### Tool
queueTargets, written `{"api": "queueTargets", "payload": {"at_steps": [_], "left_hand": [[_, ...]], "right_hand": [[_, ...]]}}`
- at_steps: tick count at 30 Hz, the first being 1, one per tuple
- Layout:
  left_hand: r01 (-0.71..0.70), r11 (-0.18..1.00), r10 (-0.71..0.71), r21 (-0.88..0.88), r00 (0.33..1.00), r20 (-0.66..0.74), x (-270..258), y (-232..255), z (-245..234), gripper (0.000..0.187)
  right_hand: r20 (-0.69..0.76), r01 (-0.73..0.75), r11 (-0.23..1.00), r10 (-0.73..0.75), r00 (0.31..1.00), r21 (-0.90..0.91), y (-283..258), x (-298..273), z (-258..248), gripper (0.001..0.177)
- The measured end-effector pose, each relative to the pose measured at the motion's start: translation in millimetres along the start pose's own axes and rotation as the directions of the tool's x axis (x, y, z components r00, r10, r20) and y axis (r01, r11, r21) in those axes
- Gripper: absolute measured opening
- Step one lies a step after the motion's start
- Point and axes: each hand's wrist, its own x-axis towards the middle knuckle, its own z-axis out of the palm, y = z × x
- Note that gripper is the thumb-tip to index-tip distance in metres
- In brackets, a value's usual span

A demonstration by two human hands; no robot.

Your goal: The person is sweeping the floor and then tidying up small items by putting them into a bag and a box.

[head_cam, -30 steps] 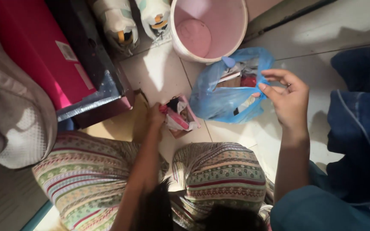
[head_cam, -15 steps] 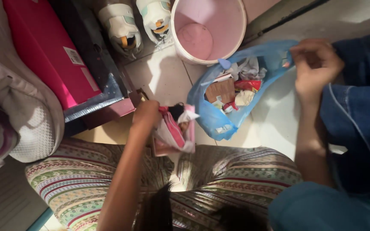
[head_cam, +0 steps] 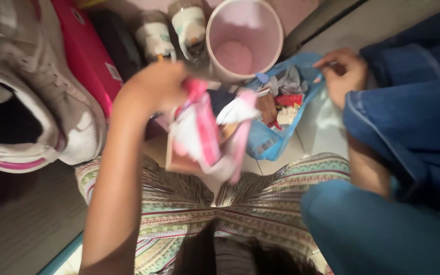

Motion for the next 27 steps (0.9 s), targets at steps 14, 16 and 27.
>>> {"api": "queueTargets", "payload": {"at_steps": [14,16,27], "left_hand": [[-0.301,0.896,0.062,-0.326,0.813,-0.579,157,86,152,0.021],[-0.324,0.865,0.056,-0.383,0.821,-0.568,141,85,181,0.020],[-0.270,0.948,0.177,-0.166,0.884,-0.433,146,102,267,0.015]], "right_hand": [[-0.244,-0.259,0.966,0.247,0.938,-0.018,25,-42,-22,0.009],[-0.274,-0.240,0.970,0.218,0.937,-0.049,22,-41,-17,0.009],[-0.310,-0.202,0.965,0.246,0.918,0.167,25,-26,-5,0.009]]}}
